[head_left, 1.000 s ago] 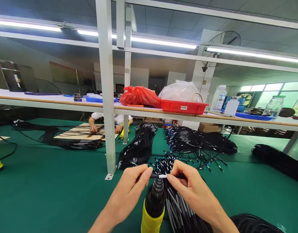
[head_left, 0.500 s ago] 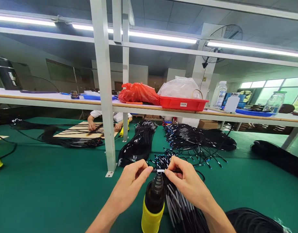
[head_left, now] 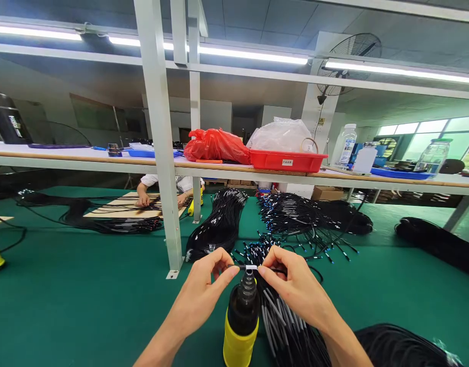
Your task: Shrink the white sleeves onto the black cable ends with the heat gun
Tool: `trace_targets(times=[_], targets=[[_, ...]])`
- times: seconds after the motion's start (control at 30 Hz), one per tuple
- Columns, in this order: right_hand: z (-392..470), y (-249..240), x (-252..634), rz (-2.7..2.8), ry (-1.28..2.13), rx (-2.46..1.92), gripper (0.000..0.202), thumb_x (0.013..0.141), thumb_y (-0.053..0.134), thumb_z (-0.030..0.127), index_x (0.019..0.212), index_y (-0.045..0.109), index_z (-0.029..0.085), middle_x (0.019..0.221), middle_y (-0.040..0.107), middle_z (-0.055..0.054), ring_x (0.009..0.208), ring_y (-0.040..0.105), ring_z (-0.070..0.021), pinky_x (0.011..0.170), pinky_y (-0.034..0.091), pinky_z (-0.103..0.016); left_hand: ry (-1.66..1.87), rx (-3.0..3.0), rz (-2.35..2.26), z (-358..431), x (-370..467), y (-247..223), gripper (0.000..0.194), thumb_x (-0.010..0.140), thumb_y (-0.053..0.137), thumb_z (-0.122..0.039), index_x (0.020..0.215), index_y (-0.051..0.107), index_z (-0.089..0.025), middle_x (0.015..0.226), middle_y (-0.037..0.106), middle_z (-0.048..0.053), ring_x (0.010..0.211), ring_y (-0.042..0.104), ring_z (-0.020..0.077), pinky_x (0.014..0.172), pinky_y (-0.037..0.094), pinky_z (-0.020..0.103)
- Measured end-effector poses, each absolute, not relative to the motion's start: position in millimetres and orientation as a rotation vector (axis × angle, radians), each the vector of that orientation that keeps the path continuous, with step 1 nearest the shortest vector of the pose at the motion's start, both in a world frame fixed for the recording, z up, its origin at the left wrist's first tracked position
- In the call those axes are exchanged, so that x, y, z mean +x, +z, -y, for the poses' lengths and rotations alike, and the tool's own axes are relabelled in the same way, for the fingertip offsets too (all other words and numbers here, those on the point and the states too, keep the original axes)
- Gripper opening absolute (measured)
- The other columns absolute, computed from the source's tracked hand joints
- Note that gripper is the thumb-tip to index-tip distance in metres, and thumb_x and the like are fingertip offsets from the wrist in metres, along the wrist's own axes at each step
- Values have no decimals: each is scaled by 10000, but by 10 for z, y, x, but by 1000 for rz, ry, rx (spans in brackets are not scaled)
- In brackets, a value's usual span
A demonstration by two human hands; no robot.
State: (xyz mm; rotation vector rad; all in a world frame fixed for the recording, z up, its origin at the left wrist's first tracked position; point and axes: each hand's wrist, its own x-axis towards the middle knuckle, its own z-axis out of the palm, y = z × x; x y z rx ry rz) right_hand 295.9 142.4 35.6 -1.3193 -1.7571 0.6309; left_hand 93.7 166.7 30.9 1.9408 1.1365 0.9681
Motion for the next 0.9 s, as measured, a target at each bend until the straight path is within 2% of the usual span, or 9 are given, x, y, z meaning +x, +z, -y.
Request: trace_targets(times=[0.13, 0.3, 0.4, 0.6, 0.77, 0.9], targets=[[-1404, 342, 3009, 1790, 623, -1298, 198, 912, 522, 276, 771, 631, 189, 716, 618, 8, 656, 512, -147, 588, 358, -259, 990, 1920, -1145, -1675, 917, 319, 229, 901, 524, -417, 816, 542, -206, 795, 547, -22, 765, 473, 156, 685, 372, 257], [-1383, 326, 3008, 1768, 643, -1274, 209, 904, 540, 286, 752, 645, 188, 712, 627, -2, 664, 523, -159, 590, 367, -263, 912, 1966, -1182, -1665, 921, 354, 467, 957, 359, -548, 703, 525, -194, 660, 517, -24, 643, 454, 145, 590, 320, 257], [-1382, 321, 3005, 1770, 653, -1260, 201, 903, 541, 284, 759, 644, 189, 714, 623, -1, 664, 520, -158, 590, 372, -261, 894, 2003, -1190, -1664, 937, 343, 532, 971, 305, -560, 654, 517, -189, 613, 494, -27, 609, 449, 140, 585, 310, 262], [-1407, 318, 3025, 1754, 652, -1263, 160, 883, 562, 260, 768, 644, 186, 721, 628, -2, 669, 532, -159, 590, 382, -258, 901, 2015, -1150, -1661, 941, 331, 416, 971, 373, -489, 706, 504, -196, 686, 498, -29, 681, 454, 146, 625, 327, 261], [-1416, 307, 3046, 1753, 656, -1284, 154, 878, 576, 274, 809, 685, 189, 732, 645, -5, 666, 544, -162, 589, 393, -260, 920, 2024, -1087, -1652, 910, 335, 292, 961, 419, -432, 822, 548, -210, 789, 532, -18, 776, 469, 163, 691, 350, 269], [-1403, 311, 3044, 1775, 631, -1297, 220, 911, 545, 298, 806, 705, 189, 739, 659, -12, 684, 566, -171, 604, 399, -268, 893, 2000, -1134, -1639, 910, 358, 360, 958, 397, -471, 755, 524, -202, 743, 527, -14, 738, 472, 165, 655, 344, 268]])
